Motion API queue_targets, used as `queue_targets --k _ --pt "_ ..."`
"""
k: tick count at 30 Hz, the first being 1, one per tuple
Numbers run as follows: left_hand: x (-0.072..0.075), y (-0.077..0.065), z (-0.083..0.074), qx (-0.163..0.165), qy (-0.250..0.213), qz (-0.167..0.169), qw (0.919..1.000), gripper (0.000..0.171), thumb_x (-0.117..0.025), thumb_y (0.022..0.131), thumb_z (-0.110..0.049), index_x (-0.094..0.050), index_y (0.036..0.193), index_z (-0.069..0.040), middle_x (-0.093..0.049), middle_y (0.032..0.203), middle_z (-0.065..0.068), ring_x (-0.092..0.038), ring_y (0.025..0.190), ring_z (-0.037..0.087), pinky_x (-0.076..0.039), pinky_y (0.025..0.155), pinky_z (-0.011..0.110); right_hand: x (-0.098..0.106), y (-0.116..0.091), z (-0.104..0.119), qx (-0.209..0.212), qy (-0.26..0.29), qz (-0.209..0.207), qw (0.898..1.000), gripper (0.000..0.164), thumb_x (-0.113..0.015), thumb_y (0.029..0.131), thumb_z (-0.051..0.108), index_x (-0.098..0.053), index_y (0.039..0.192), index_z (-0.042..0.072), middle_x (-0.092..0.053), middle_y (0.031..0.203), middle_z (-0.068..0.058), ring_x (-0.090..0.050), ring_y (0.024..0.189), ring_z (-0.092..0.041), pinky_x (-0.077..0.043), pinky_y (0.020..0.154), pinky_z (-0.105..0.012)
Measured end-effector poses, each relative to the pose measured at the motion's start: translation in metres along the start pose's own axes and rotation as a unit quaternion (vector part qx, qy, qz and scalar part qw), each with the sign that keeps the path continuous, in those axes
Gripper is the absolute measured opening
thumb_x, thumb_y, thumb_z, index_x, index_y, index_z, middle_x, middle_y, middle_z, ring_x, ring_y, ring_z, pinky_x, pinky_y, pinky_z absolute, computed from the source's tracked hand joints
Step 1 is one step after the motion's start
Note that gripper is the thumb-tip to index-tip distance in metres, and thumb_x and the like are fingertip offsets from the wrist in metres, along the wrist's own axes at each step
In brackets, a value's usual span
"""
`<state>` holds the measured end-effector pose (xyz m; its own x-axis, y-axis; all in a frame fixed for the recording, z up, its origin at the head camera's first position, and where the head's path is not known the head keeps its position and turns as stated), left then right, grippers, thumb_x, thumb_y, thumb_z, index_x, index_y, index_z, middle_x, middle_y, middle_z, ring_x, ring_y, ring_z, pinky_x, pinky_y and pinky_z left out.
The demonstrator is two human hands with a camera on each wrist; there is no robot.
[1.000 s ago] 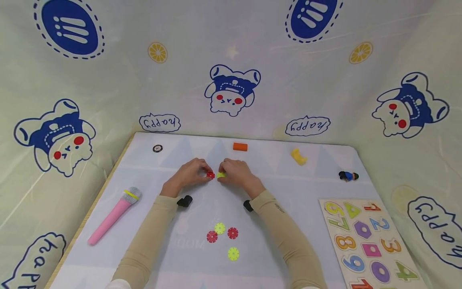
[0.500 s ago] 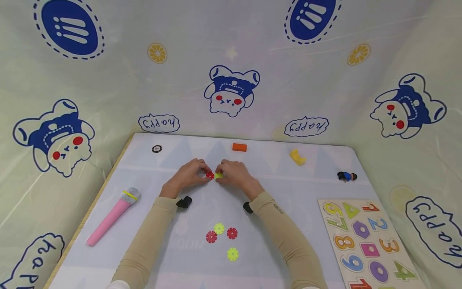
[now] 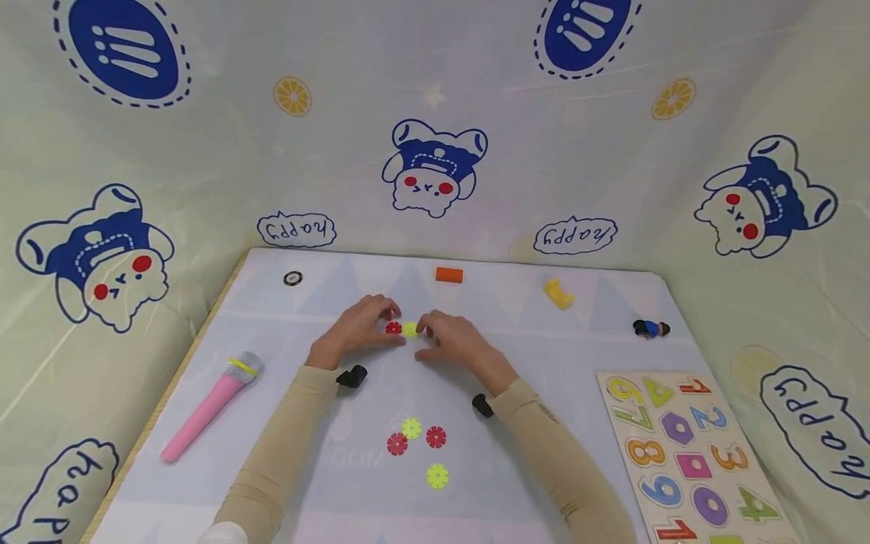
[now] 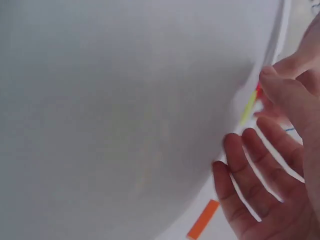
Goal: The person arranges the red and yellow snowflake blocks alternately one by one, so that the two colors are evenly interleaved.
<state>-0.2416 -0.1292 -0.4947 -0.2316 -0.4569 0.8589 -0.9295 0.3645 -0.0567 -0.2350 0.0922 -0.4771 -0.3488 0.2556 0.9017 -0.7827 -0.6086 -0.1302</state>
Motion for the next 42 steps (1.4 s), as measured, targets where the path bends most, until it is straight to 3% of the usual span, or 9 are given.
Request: queue_targets --k 4,9,14,17,21,25,32,36,42 --pt "-0.003 0.002 -0.005 -0.002 0.031 -0.006 0.9995 0.057 -0.088 0.091 -0.049 -0.069 0.137 -0.02 -0.064 0.127 0.008 -0.057 0.121 0.027 -0.049 0.105 0.053 -0.008 -0.028 0.005 -0.007 0.031 0.03 0.999 0.038 -0.091 0.091 0.038 -0.071 0.117 0.017 -0.068 0.099 0.005 -0.06 0.089 -0.012 -0.056 0.084 -0.029" --pt "-0.008 0.004 -0.011 -0.002 0.042 -0.017 0.999 0.05 -0.088 0.091 -0.048 -0.074 0.132 -0.024 -0.062 0.13 0.008 -0.054 0.123 0.029 -0.047 0.102 0.053 -0.019 -0.07 0.01 0.013 0.05 0.074 0.996 0.044 -0.092 0.088 0.046 -0.069 0.117 0.022 -0.063 0.098 0.012 -0.059 0.091 -0.008 -0.055 0.085 -0.027" --pt "-0.011 0.003 -0.012 0.005 0.041 -0.019 0.999 0.043 -0.088 0.092 -0.046 -0.076 0.128 -0.026 -0.063 0.133 0.008 -0.055 0.124 0.029 -0.048 0.102 0.053 -0.027 -0.105 0.017 0.067 0.031 0.11 0.991 0.056 -0.093 0.083 0.055 -0.066 0.121 0.025 -0.06 0.102 0.016 -0.056 0.095 -0.002 -0.054 0.09 -0.026" --pt "-0.012 0.003 -0.013 0.01 0.04 -0.022 0.9989 0.039 -0.087 0.093 -0.045 -0.078 0.126 -0.026 -0.064 0.131 0.007 -0.056 0.124 0.029 -0.048 0.101 0.052 -0.028 -0.117 0.023 0.108 0.013 0.11 0.988 0.054 -0.096 0.082 0.05 -0.067 0.119 0.024 -0.061 0.102 0.016 -0.055 0.095 0.0 -0.055 0.09 -0.025" --pt "-0.011 0.003 -0.012 0.011 0.037 -0.027 0.9989 0.037 -0.087 0.094 -0.044 -0.079 0.125 -0.026 -0.065 0.128 0.007 -0.057 0.122 0.028 -0.048 0.098 0.05 -0.03 -0.122 0.028 0.138 -0.006 0.103 0.985 0.037 -0.094 0.088 0.039 -0.07 0.111 0.024 -0.063 0.101 0.016 -0.055 0.092 0.002 -0.055 0.088 -0.022" --pt "-0.011 0.003 -0.011 0.008 0.034 -0.032 0.9989 0.036 -0.087 0.094 -0.043 -0.079 0.124 -0.026 -0.066 0.128 0.006 -0.057 0.121 0.028 -0.048 0.097 0.049 -0.029 -0.122 0.027 0.137 -0.001 0.101 0.985 0.024 -0.09 0.093 0.031 -0.074 0.11 0.024 -0.066 0.103 0.016 -0.057 0.092 0.003 -0.056 0.089 -0.022" --pt "-0.012 0.003 -0.013 0.012 0.03 -0.035 0.9989 0.034 -0.088 0.093 -0.043 -0.08 0.122 -0.026 -0.066 0.127 0.006 -0.057 0.12 0.027 -0.047 0.097 0.049 -0.025 -0.125 0.024 0.132 0.018 0.115 0.984 0.031 -0.09 0.093 0.024 -0.08 0.122 0.021 -0.07 0.11 0.015 -0.062 0.097 0.002 -0.058 0.093 -0.025" --pt "-0.011 0.002 -0.014 0.014 0.028 -0.033 0.999 0.035 -0.087 0.093 -0.042 -0.08 0.123 -0.026 -0.066 0.128 0.006 -0.057 0.12 0.027 -0.047 0.097 0.049 -0.024 -0.126 0.025 0.144 0.007 0.113 0.983 0.026 -0.09 0.093 0.028 -0.082 0.117 0.023 -0.069 0.106 0.016 -0.061 0.096 0.002 -0.058 0.092 -0.023" --pt "-0.01 0.001 -0.015 0.013 0.026 -0.034 0.999 0.034 -0.087 0.093 -0.041 -0.08 0.122 -0.025 -0.066 0.126 0.006 -0.056 0.117 0.027 -0.046 0.096 0.049 -0.027 -0.124 0.025 0.195 -0.049 0.073 0.977 0.021 -0.091 0.091 0.03 -0.08 0.108 0.024 -0.068 0.1 0.015 -0.061 0.094 0.001 -0.057 0.093 -0.025"
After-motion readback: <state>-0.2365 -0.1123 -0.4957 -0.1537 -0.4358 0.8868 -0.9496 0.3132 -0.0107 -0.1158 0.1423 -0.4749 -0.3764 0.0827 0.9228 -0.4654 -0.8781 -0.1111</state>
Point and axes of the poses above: each hand's wrist, its own y-axis towards the middle knuckle, its own x-axis out of the back of the hand, z = x × y, the point moved 2 cm from there along y, towards the middle knuckle
